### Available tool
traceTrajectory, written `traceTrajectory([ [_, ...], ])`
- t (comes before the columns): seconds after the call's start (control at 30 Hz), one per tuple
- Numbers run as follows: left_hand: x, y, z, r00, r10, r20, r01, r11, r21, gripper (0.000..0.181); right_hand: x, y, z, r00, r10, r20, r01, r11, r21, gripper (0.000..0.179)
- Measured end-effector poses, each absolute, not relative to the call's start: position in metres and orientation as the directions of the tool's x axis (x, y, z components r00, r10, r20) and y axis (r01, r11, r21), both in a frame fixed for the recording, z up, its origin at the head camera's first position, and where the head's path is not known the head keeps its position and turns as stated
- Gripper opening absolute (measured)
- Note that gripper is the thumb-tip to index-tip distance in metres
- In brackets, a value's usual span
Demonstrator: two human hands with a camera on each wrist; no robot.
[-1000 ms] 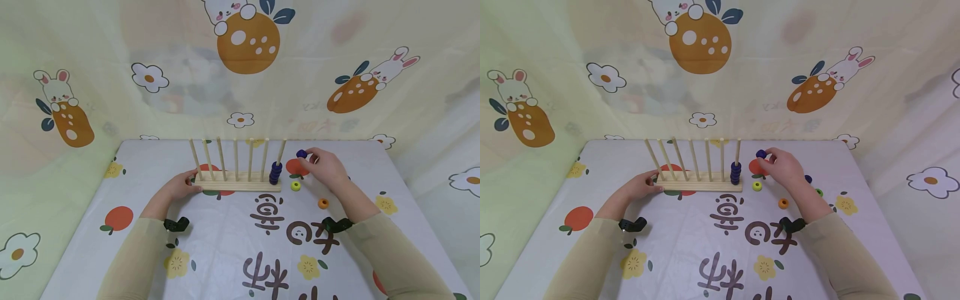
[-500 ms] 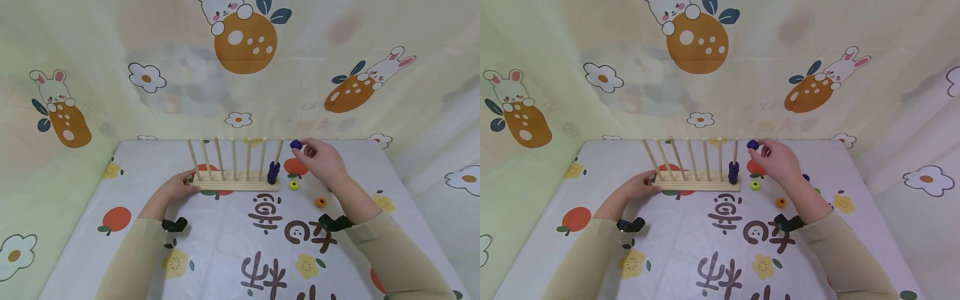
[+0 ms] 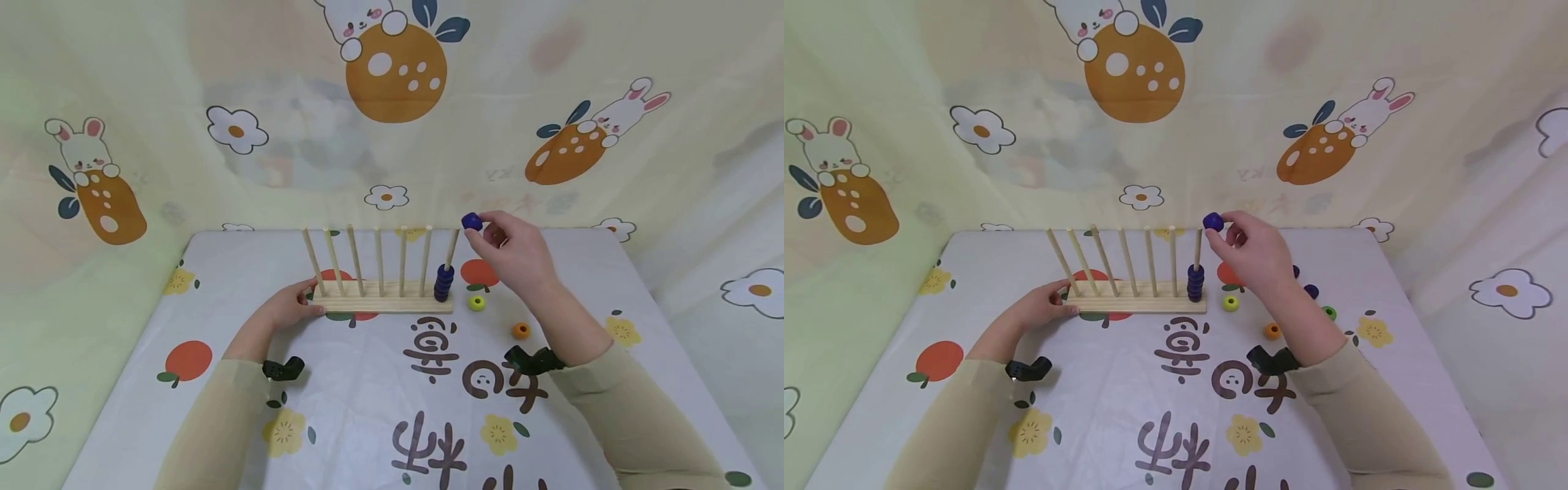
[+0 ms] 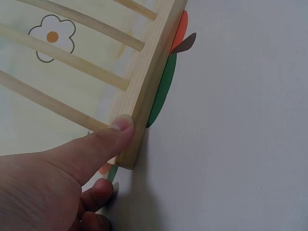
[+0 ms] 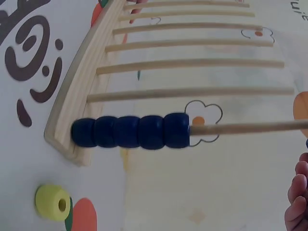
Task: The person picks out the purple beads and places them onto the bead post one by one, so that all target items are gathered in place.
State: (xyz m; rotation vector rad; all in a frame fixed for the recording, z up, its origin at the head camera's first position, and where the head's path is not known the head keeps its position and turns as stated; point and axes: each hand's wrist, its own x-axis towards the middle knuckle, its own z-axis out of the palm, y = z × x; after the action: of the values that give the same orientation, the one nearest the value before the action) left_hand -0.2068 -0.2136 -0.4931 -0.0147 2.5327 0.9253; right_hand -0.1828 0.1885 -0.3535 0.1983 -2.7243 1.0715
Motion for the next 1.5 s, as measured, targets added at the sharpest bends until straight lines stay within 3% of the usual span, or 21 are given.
traceTrajectory([
  [1.23, -0.202, -0.214, -0.493, -0.901, 0.154, -0.407, -0.153, 0.764, 0.627, 0.079, -0.182, 0.168, -0.363, -0.976, -0.066, 0.209, -0.180, 0.784, -0.594, 0.048],
  [1.5, -0.206, -0.215, -0.490, -0.910, 0.146, -0.387, -0.119, 0.803, 0.584, 0.081, -0.182, 0.170, -0.366, -0.973, -0.070, 0.222, -0.188, 0.799, -0.572, 0.049],
])
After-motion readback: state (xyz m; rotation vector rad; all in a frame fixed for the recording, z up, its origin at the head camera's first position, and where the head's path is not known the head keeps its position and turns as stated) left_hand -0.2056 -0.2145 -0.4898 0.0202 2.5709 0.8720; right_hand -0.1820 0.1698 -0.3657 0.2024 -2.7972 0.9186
